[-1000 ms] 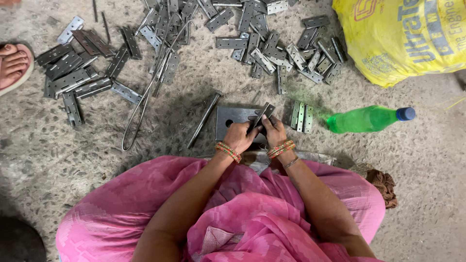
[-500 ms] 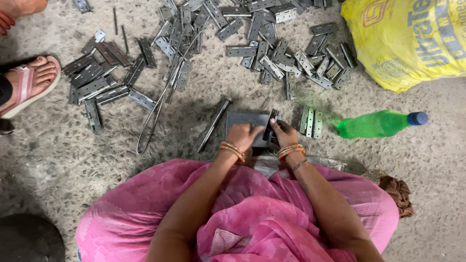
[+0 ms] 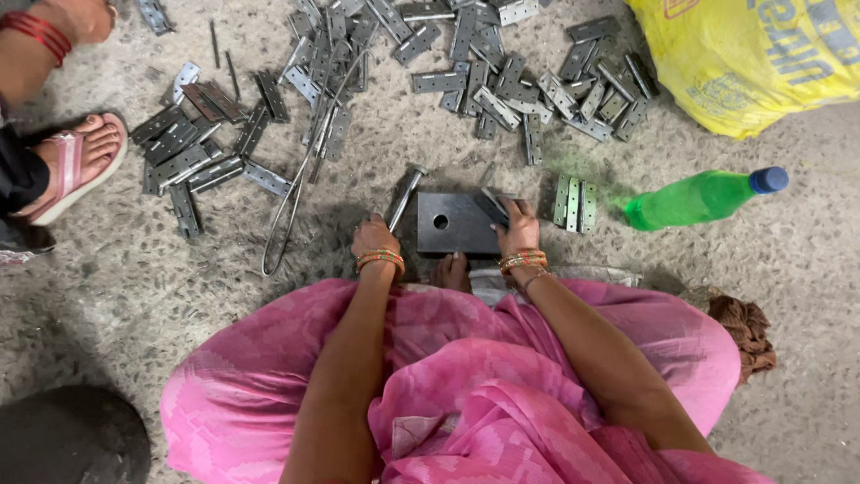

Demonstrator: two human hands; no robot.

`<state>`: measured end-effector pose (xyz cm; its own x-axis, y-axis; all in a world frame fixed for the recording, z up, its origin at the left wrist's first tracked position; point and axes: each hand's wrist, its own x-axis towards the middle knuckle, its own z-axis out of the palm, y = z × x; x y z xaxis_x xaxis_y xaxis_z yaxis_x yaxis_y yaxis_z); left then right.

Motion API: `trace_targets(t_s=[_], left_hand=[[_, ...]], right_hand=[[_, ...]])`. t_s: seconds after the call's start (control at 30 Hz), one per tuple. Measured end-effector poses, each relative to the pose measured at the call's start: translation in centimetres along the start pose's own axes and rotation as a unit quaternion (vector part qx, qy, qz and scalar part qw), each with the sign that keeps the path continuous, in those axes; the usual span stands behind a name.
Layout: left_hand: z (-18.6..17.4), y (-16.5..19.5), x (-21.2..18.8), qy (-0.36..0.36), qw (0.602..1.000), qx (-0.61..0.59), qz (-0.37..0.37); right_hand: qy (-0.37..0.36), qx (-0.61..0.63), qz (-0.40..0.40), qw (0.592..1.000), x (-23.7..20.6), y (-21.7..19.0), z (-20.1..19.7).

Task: The person sits on the floor and assembles metal hinges by inserting pins into hinge plates using a metal block and a cylindrical tool. They repeatedly pick up hinge plates, align them, insert the pin, and place the assembled hinge aside.

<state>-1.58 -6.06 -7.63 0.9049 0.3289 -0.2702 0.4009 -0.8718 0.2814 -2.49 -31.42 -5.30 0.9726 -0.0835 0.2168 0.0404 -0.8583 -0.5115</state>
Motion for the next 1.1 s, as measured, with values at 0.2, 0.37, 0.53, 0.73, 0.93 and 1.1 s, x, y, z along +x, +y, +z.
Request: trace_targets(t_s=[0.2, 0.37, 0.53, 0.73, 0.93, 1.1], left_hand=[[-1.1, 0.1, 0.4, -0.081, 0.996, -0.036, -0.02], [-1.3, 0.3, 1.4, -0.053, 0.987, -0.142, -0.046], [-1.6, 0.9, 1.4, -0.001, 0.988, -0.154, 0.003], [-7.3, 4.9, -2.2, 0.265, 0.808, -0.474, 0.23], [-7.2, 7.6, -5.3, 0.345, 0.656, -0.556, 0.377], [0.8, 4.0, -5.0, -0.02, 0.942, -0.086, 0.323]], right_hand=[[-0.004, 0.054, -0.017, 0.998, -0.5, 0.6, -0.7], [-0.008, 0.043, 0.057, 0.997, -0.6, 1.3, -2.5], [0.005, 0.014, 0.032, 0.999, -0.6, 1.8, -2.3], [0.0, 0.06, 0.075, 0.995, -0.8, 2.0, -1.6], [0.037, 0.047, 0.04, 0.997, -1.2, 1.9, -1.2], [0.059, -0.035, -0.03, 0.997, -1.0, 2.0, -1.2]])
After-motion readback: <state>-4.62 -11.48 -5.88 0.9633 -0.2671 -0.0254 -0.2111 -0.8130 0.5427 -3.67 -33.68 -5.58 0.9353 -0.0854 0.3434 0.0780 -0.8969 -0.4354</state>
